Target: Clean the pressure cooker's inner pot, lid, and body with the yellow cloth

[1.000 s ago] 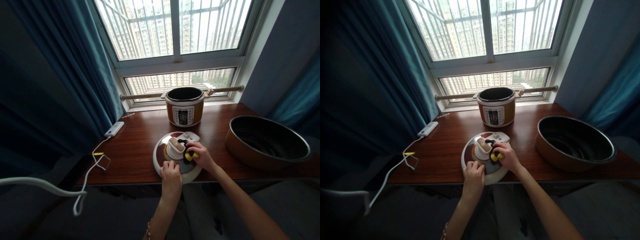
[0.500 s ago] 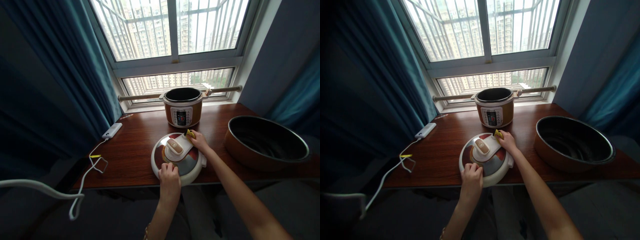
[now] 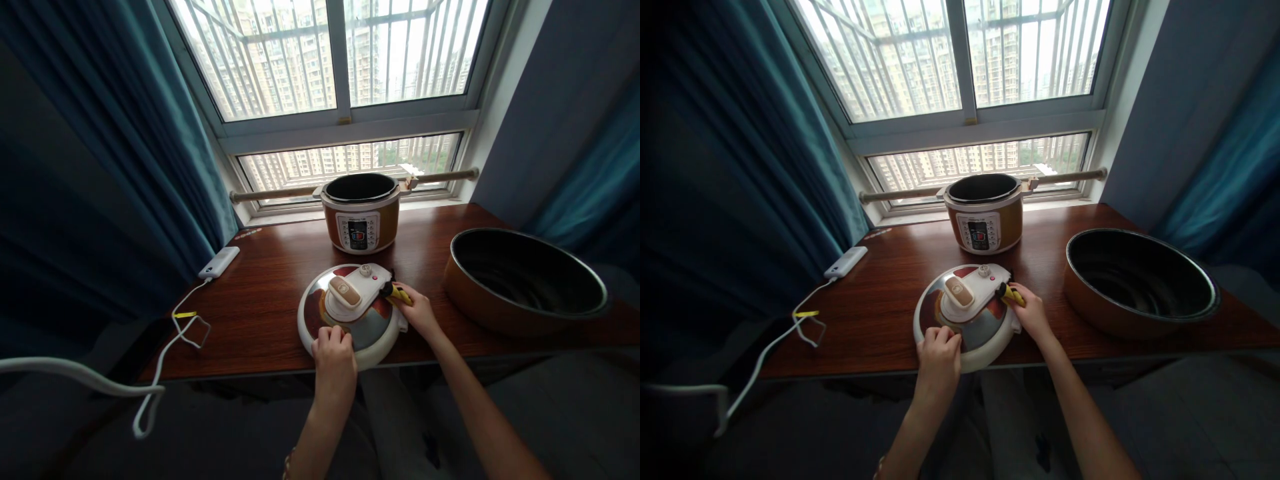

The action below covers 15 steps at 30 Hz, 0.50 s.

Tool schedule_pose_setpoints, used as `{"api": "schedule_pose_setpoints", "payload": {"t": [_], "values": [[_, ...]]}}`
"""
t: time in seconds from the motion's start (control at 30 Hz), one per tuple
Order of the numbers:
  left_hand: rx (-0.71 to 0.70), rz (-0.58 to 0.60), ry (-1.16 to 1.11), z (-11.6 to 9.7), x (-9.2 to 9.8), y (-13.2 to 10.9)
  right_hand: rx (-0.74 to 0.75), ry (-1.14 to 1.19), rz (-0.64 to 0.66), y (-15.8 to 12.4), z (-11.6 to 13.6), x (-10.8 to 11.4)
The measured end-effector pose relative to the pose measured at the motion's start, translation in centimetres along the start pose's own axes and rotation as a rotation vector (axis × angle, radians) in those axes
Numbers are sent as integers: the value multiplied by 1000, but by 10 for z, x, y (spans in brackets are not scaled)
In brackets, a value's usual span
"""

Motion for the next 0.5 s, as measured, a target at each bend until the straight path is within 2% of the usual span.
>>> {"api": "schedule_pose_setpoints", "payload": {"t": [0.07,0.17,0.3,0.37,0.43,0.5], "values": [[-11,3,6,-1,2,1,39,-3,8,-24,9,7],[-17,2,13,-2,3,1,117,-125,-14,-55,24,16],[4,10,-5,1,2,0,194,-238,-4,-82,49,11],[25,21,-17,4,0,-2,247,-184,53,-87,68,0],[40,34,-30,5,-1,-5,303,-32,87,-86,93,-9],[43,41,-28,5,-1,-9,356,141,48,-76,123,-14]]}}
Point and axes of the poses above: each hand's wrist, its own y-axis towards the middle knuckle, its own x-axis out of the back of the hand, z = x × y, the point moved 6 cm from there along y, towards the middle knuckle, and after that the axes turned 8 degrees about -z, right-handed, at the moved point
